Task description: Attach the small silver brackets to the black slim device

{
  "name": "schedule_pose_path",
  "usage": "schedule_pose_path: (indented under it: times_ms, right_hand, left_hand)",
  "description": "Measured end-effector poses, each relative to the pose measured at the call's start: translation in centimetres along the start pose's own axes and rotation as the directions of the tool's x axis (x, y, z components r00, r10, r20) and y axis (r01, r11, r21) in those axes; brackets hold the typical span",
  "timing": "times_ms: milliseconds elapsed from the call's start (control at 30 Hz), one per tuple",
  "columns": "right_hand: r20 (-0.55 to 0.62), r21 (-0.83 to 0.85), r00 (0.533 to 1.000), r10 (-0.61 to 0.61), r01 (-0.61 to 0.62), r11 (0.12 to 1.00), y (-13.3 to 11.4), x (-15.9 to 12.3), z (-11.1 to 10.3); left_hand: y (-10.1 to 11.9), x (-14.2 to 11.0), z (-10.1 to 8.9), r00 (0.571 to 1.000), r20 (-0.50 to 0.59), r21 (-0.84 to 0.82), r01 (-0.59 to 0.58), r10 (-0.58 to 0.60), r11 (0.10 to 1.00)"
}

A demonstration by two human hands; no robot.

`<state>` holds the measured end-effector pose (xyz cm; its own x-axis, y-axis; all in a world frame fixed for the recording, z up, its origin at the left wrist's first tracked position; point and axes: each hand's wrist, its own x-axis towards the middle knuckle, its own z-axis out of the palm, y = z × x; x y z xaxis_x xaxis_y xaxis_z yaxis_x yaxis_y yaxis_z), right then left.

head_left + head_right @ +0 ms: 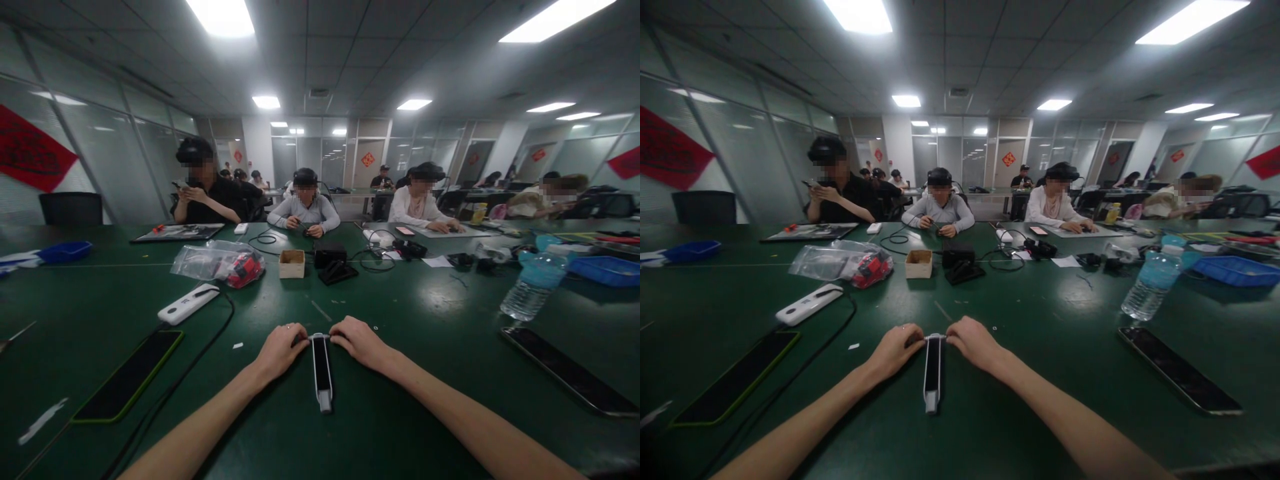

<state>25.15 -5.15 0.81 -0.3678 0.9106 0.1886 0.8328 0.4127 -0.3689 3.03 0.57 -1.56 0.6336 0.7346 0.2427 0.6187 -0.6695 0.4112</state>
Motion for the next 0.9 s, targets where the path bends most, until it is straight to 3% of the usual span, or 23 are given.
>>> schedule_pose_path:
  times_ms: [367, 533, 900]
  right_hand:
    - [-0.011, -0.063, 0.999, -0.031, 0.031, 0.998, 0.18, 0.21, 0.41]
    - [-0.04, 0.017, 0.998, -0.056, 0.057, 0.998, 0.62, 0.14, 0.72]
    - [-0.086, 0.097, 0.996, 0.007, 0.001, 0.995, 0.55, 0.0, 0.66]
  left_hand:
    - [-0.15, 0.17, 0.19, 1.0, 0.013, 0.004, 0.019, -0.019, 1.0]
    - [-0.14, 0.15, 0.15, 1.0, 0.005, 0.003, 0.015, -0.015, 1.0]
    - [0.01, 0.13, 0.0, 1.0, 0.019, 0.004, 0.005, -0.005, 1.0]
